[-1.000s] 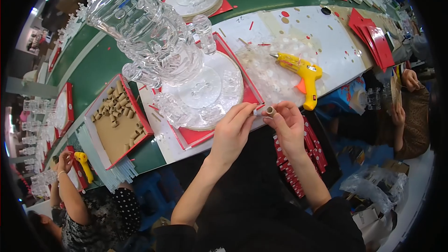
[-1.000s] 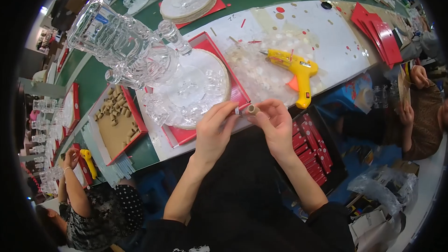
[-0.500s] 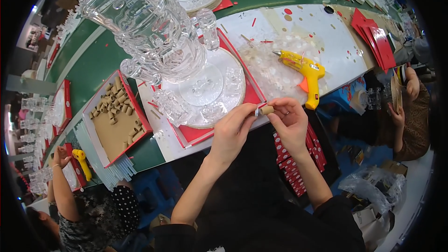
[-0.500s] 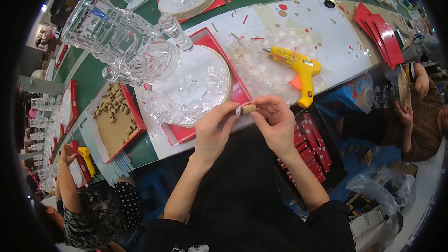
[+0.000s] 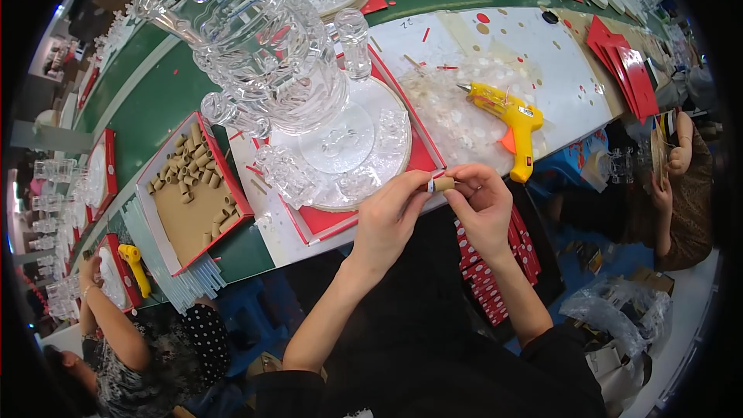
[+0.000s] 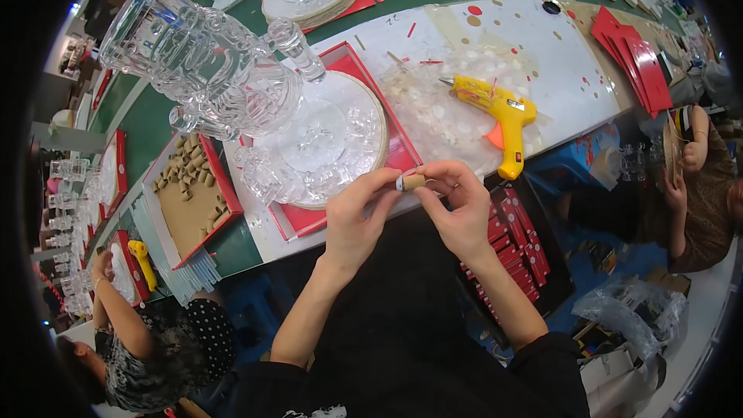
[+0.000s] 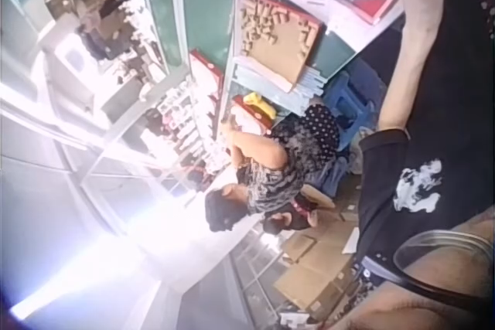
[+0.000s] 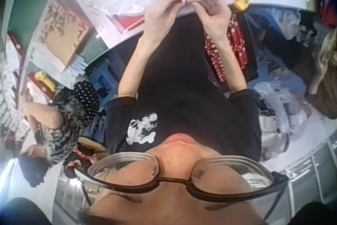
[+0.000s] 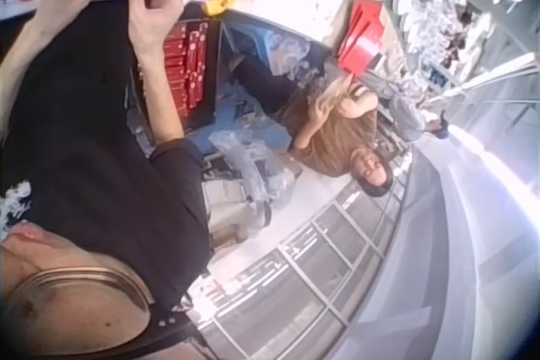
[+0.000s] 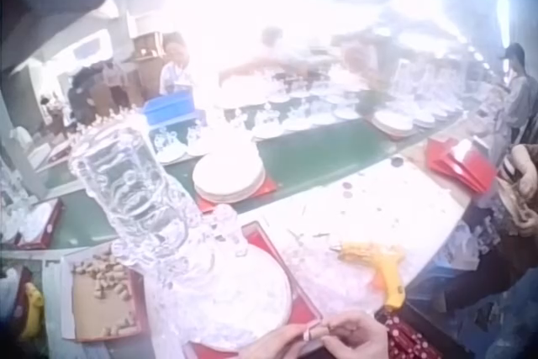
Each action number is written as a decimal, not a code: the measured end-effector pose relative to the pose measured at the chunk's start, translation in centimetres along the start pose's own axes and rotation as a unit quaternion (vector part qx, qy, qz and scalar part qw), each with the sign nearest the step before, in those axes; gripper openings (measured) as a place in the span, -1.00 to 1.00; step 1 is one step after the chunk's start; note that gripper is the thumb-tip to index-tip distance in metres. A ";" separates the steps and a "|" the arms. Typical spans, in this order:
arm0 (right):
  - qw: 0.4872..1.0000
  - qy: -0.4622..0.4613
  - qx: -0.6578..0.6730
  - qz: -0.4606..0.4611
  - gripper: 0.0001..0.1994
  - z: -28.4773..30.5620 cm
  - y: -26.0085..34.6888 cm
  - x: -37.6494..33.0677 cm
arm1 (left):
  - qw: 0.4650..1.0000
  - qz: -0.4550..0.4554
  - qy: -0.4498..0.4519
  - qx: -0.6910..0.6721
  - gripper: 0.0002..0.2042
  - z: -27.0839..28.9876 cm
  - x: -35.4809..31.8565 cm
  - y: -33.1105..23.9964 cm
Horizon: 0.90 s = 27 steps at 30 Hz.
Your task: Using a hot glue gun to attach small components to decorative lighting fixtures on an assembly line.
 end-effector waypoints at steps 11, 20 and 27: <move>1.000 -0.005 -0.020 0.000 -0.73 -0.3 0.0 0.1 | 1.000 0.020 0.008 0.017 -0.74 0.0 -0.2 0.4; 1.000 -0.001 -0.020 0.002 -0.77 -0.4 -0.3 0.3 | 0.999 0.033 -0.013 -0.007 -0.77 -0.2 -0.5 0.6; 0.999 -0.014 -0.032 0.006 -0.80 -0.7 -0.2 -0.1 | 0.999 0.030 -0.009 0.007 -0.77 0.0 -0.4 0.3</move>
Point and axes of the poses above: each hand's wrist, its own x-axis towards the middle knuckle, its own z-axis out of the back of the hand, y = z × x, the point moved 2 cm from there along x, towards the middle knuckle, and after that the axes turned 15 degrees about y, right-handed, at the moved point
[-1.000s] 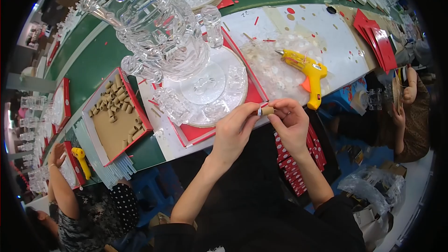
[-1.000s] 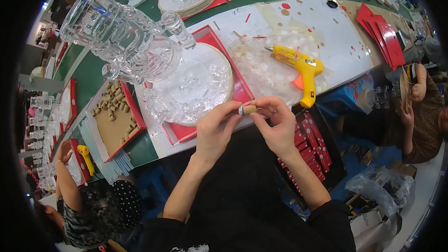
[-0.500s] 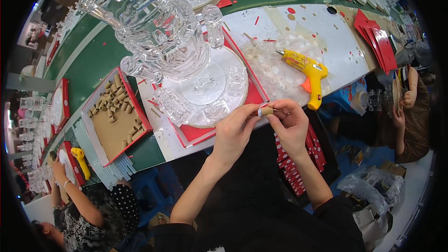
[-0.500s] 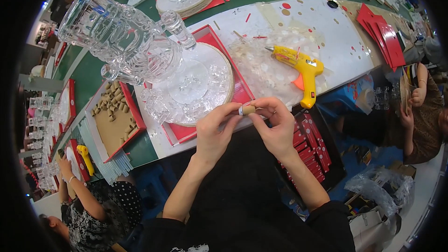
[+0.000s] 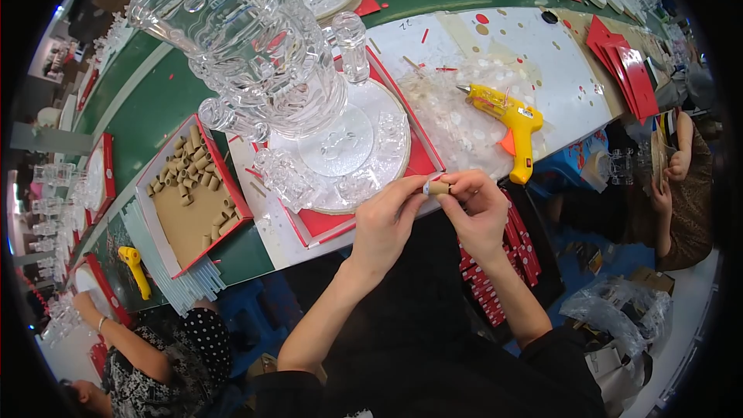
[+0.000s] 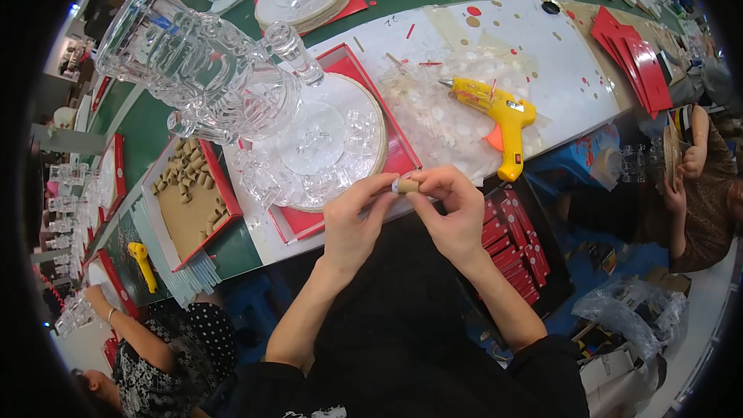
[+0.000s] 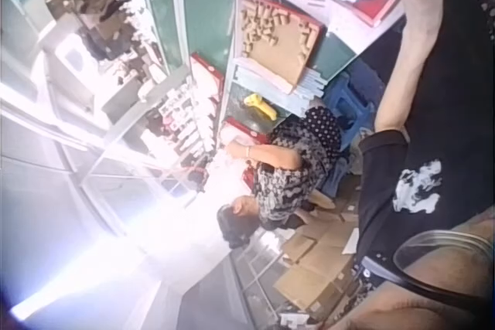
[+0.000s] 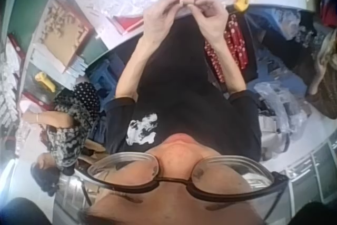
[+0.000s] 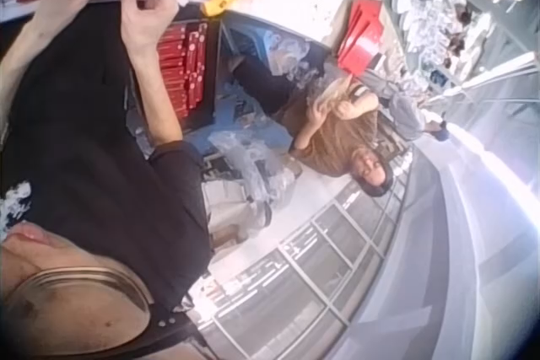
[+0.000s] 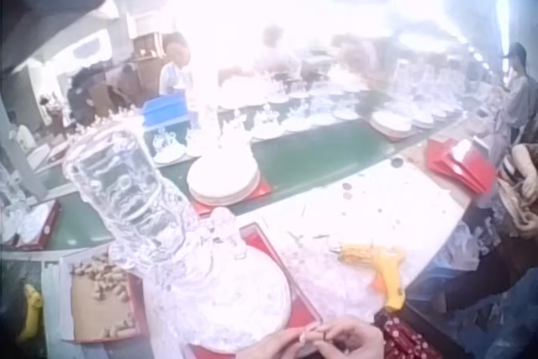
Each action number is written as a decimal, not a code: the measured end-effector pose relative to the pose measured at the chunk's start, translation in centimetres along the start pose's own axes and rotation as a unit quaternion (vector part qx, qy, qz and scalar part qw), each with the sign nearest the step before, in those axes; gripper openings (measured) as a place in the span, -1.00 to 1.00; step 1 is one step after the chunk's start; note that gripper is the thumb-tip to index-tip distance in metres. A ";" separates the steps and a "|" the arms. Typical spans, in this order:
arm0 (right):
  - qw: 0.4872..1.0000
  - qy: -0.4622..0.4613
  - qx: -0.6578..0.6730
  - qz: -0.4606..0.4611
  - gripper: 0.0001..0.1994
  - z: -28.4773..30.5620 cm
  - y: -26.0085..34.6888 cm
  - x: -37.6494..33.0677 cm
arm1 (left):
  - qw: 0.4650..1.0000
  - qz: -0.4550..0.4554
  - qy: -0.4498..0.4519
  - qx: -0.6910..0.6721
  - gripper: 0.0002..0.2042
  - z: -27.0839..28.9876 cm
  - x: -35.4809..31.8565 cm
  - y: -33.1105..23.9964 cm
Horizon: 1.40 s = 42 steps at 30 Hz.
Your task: Using a hot glue gun to attach small components to decorative lighting fixtures on an assembly line.
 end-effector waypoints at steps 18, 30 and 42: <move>0.888 -0.165 -0.408 -0.133 -0.75 11.6 2.0 0.2 | 0.998 -0.022 0.044 0.039 -0.76 1.1 0.1 0.5; 0.973 -0.012 0.015 -0.231 -0.55 15.3 2.9 -0.8 | 0.989 -0.032 0.135 0.050 -0.77 5.3 -2.4 0.6; 0.959 0.123 0.182 -0.178 -0.59 6.2 4.4 -5.3 | 0.995 0.020 0.089 0.033 -0.76 4.9 -2.6 0.9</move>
Point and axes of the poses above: each hand's wrist, its own x-axis towards the middle knuckle, its own z-axis out of the back of the hand, y = z × x, the point moved 2 cm from there along x, towards the middle knuckle, and after that the axes turned 15 degrees about y, right-handed, at the moved point
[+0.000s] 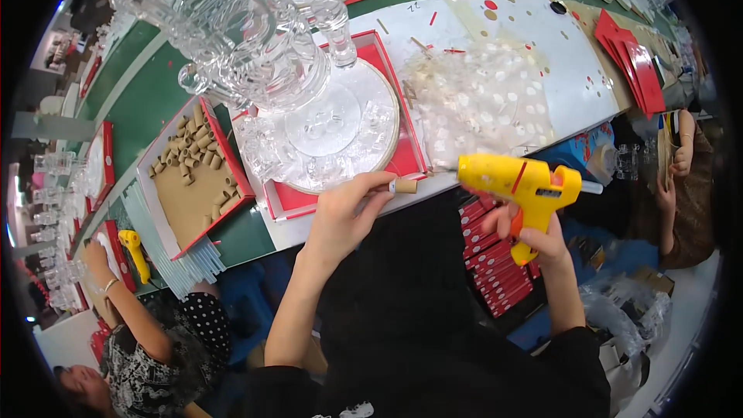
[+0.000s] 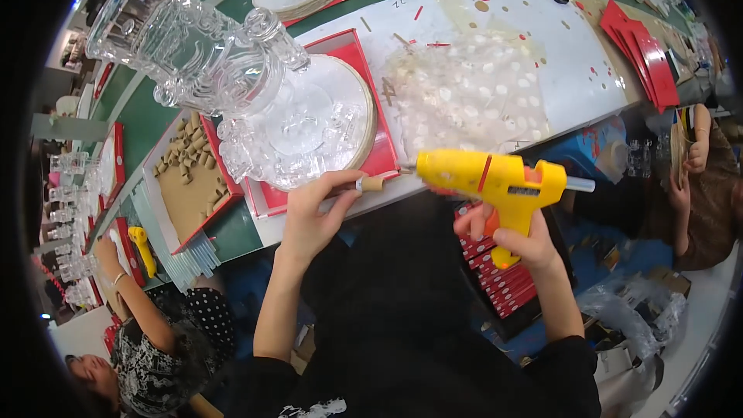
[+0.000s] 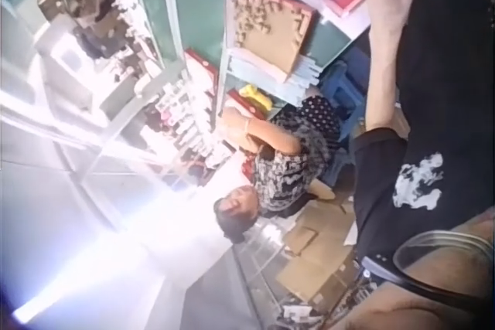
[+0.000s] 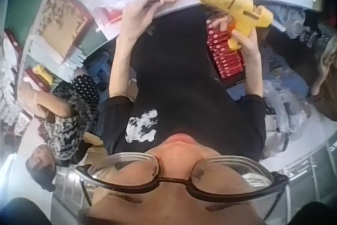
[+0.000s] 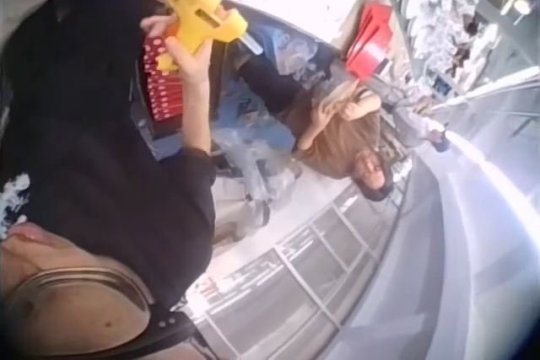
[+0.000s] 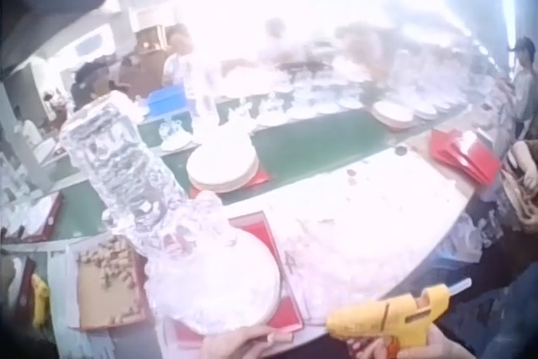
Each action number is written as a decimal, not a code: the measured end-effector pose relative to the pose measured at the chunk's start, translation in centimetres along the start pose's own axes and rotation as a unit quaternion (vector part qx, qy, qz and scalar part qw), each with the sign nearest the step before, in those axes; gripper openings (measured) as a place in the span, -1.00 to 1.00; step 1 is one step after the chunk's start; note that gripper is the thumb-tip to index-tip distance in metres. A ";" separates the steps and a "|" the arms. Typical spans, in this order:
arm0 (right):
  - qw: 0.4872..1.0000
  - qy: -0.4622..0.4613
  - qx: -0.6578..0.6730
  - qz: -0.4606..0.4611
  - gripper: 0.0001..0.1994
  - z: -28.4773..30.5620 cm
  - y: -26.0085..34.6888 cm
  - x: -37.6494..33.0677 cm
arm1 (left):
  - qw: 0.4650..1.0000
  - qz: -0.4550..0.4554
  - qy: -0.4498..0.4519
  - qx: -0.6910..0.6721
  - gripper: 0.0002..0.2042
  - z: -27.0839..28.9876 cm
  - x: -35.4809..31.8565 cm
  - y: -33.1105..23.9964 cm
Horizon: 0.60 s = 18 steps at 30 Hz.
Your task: Using a hot glue gun to attach small components to decorative lighting fixtures on an assembly line.
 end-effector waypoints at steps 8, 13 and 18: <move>0.999 0.026 -0.012 -0.016 -0.70 -0.8 -1.8 -0.8 | 1.000 0.009 -0.004 -0.005 -0.76 0.0 -0.1 0.1; 0.999 0.012 -0.018 -0.028 -0.72 -1.1 -2.0 -0.5 | 1.000 0.011 -0.005 -0.008 -0.76 0.0 -0.1 0.0; 1.000 0.012 -0.014 -0.024 -0.74 -1.1 -2.2 -0.5 | 1.000 0.009 -0.009 -0.008 -0.76 0.0 0.0 -0.1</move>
Point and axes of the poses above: each hand's wrist, its own x-axis towards the middle knuckle, its own z-axis out of the back of the hand, y = z × x, the point moved 2 cm from there along x, towards the middle knuckle, and after that the axes turned 15 degrees about y, right-handed, at the moved point
